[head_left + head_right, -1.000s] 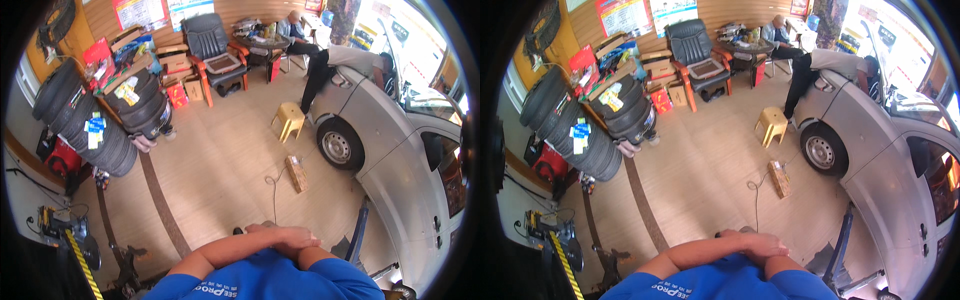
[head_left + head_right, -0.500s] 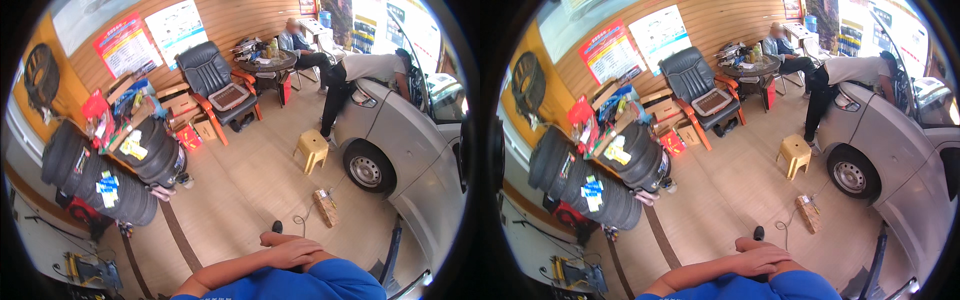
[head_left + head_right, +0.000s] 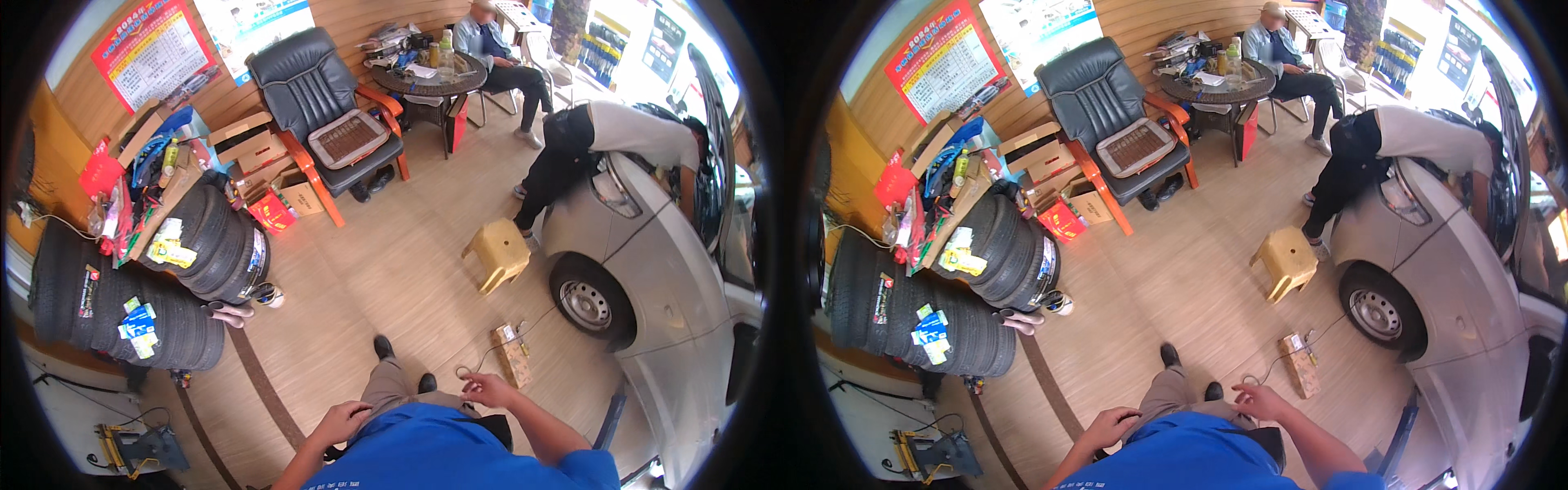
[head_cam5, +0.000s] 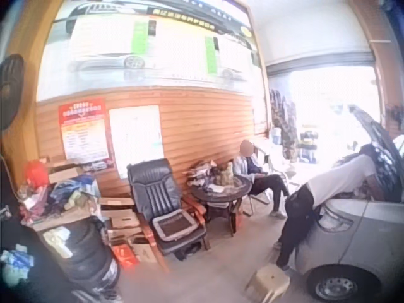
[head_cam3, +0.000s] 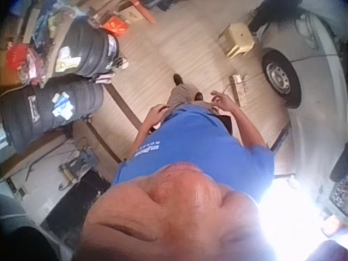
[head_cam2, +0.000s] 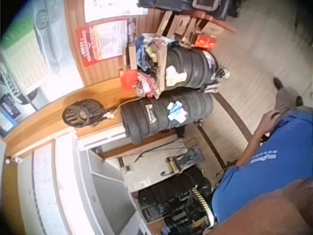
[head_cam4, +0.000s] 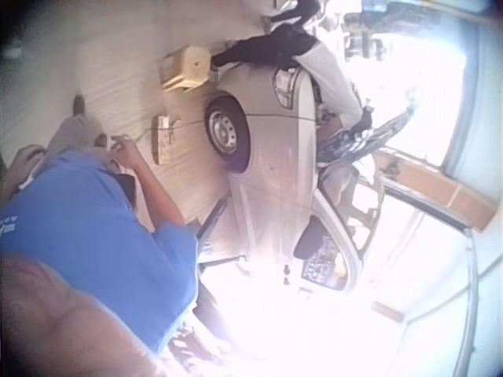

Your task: The person uses a high-pressure water spray to clean a paved sidewalk and a metal grate, moving along the curb and into a garage area. The person then turns off the pressure washer and walks through the garage.

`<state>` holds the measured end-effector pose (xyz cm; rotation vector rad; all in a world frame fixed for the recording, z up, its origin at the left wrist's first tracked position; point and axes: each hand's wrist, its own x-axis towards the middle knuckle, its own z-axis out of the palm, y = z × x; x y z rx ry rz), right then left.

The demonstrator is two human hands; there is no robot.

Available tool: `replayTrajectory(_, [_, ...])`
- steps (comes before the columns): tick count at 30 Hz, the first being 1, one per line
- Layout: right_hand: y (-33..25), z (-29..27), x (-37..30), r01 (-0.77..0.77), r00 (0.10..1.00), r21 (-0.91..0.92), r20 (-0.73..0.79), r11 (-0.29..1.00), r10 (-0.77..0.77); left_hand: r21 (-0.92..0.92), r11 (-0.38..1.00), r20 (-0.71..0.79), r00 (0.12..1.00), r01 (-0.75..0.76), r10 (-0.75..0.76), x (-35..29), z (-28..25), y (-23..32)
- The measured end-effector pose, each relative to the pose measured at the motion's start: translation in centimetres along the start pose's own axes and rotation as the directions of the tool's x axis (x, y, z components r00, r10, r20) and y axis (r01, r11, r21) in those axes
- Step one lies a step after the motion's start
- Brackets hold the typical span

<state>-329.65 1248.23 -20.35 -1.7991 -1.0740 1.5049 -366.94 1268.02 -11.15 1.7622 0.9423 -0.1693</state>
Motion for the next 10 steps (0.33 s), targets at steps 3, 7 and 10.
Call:
replayTrajectory(3, [0.4,-3.7,3.3,-0.111,0.991,-0.077,0.073,0.991,0.117,0.114,0.993,0.205,0.979,-0.021,-0.003,11.4,-2.9,-2.8])
replayTrajectory(7, [-1.2,-6.8,9.6,-0.184,0.970,-0.043,0.154,0.982,0.189,0.087,0.991,0.526,0.850,-0.099,0.039,26.8,-7.5,-0.1])
replayTrajectory(10, [-6.1,-9.7,12.4,-0.196,0.980,0.005,0.041,0.981,0.196,-0.020,0.972,0.703,0.688,-0.234,0.180,37.6,-9.4,-0.3])
